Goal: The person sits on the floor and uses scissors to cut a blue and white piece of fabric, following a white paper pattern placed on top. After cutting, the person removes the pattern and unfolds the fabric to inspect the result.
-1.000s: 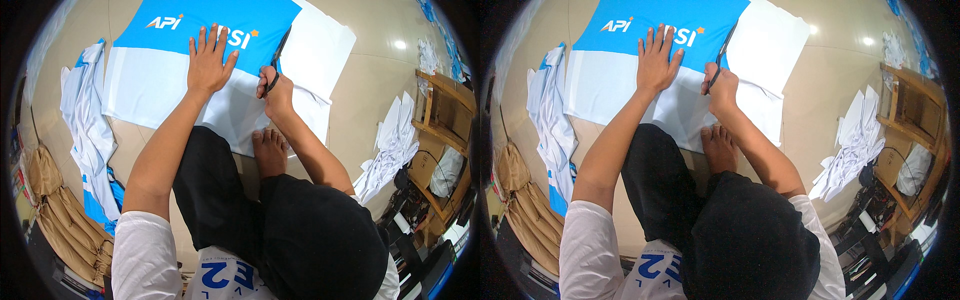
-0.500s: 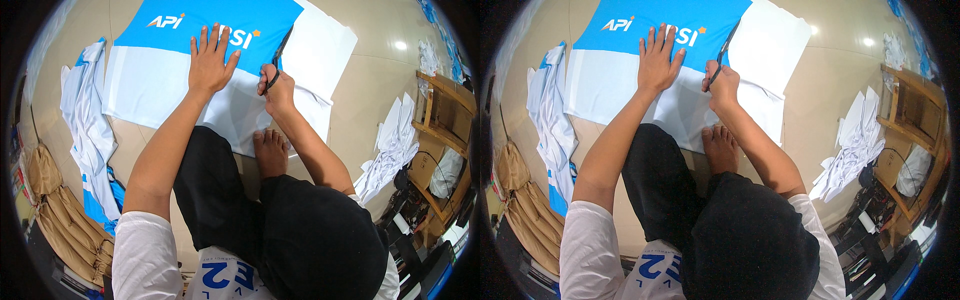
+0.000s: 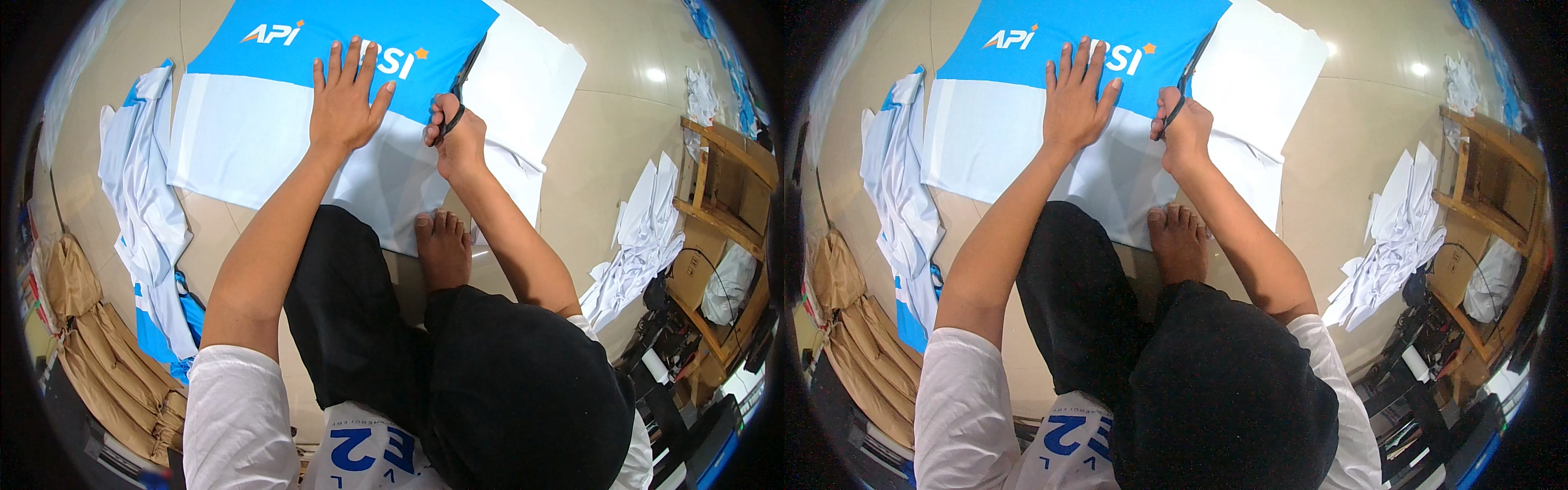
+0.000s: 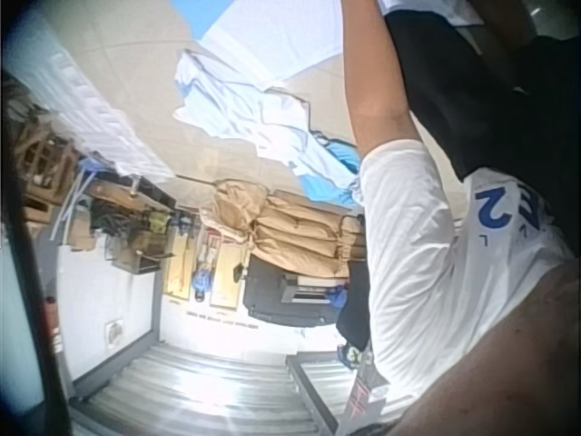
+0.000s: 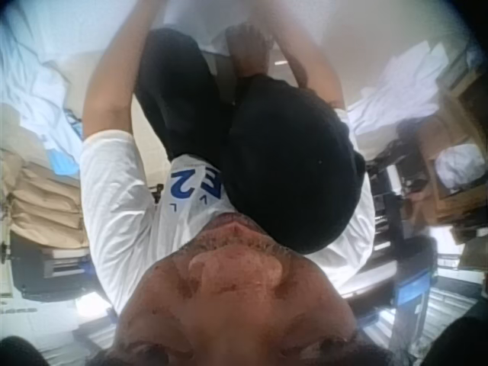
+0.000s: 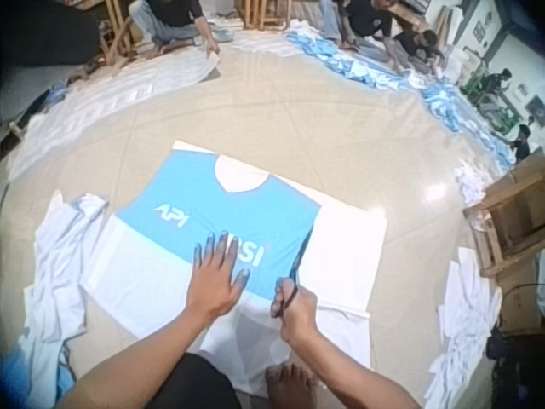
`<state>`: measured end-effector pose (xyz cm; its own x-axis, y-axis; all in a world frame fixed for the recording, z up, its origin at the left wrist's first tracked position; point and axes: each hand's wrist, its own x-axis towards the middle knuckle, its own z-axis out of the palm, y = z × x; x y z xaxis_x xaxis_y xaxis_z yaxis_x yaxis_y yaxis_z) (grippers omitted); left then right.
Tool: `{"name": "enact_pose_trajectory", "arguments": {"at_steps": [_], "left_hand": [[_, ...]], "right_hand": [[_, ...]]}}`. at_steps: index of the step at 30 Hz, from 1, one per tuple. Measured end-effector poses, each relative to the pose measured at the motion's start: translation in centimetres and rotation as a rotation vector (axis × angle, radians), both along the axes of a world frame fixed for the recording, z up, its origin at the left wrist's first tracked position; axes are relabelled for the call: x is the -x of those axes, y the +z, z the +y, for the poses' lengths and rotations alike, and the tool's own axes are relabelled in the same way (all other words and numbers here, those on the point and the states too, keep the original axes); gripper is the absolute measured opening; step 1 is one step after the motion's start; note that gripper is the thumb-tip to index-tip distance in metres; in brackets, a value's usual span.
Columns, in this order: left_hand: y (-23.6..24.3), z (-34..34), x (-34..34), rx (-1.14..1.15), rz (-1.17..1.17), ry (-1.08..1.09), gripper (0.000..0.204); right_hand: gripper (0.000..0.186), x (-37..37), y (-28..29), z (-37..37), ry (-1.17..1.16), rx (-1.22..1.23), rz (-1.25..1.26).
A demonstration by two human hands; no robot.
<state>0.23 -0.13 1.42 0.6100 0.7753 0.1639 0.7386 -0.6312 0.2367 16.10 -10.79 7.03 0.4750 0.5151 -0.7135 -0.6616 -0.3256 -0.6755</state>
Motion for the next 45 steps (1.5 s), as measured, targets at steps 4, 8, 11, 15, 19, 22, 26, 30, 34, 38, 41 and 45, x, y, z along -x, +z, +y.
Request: {"name": "enact_pose_trajectory", "arguments": {"at_steps": [4, 8, 11, 15, 19, 22, 26, 30, 34, 38, 41, 45], "left_hand": [[-0.1, 0.0, 0.1, -0.014, 0.003, 0.002, 0.07], [-0.3, 0.0, 0.0, -0.013, 0.003, 0.0, 0.071], [-0.1, 0.0, 0.0, -0.012, -0.002, 0.002, 0.07], [0.3, 0.0, 0.0, 0.001, 0.008, 0.0, 0.07], [0.3, 0.0, 0.0, -0.006, 0.02, -0.001, 0.07], [0.3, 0.0, 0.0, 0.003, 0.018, 0.0, 0.07], [0.3, 0.0, 0.0, 0.009, 0.017, -0.001, 0.071], [0.1, 0.0, 0.1, 0.01, 0.015, 0.002, 0.071], [-0.1, 0.0, 0.1, 0.002, 0.019, 0.002, 0.071], [-0.1, 0.0, 0.1, -0.001, 0.023, 0.004, 0.071], [0.0, 0.0, 0.0, 0.007, 0.009, -0.002, 0.071], [0.1, 0.0, 0.1, 0.01, 0.001, -0.001, 0.071]], "right_hand": [[0.02, 0.1, -0.1, 0.1, 0.007, 0.008, 0.014], [0.018, 0.1, -0.2, 0.2, 0.01, 0.017, 0.018], [0.019, 0.1, -0.2, 0.3, 0.0, 0.011, 0.02], [0.02, -0.1, 0.1, 0.8, -0.023, 0.01, 0.031], [0.022, -0.4, -0.3, 1.2, -0.027, -0.004, 0.012], [0.021, -0.4, -0.4, 1.2, -0.034, -0.006, 0.016], [0.019, -0.5, -0.7, 1.3, -0.047, -0.006, 0.022], [0.019, -0.4, -0.6, 1.3, -0.043, -0.008, 0.01], [0.019, -0.5, -0.5, 1.4, -0.048, -0.004, 0.008], [0.019, -0.9, -0.1, 1.8, -0.045, 0.006, 0.012], [0.019, -1.2, -0.3, 2.0, -0.053, 0.001, 0.013], [0.019, -1.1, -0.3, 2.2, -0.047, -0.021, 0.016]]}}
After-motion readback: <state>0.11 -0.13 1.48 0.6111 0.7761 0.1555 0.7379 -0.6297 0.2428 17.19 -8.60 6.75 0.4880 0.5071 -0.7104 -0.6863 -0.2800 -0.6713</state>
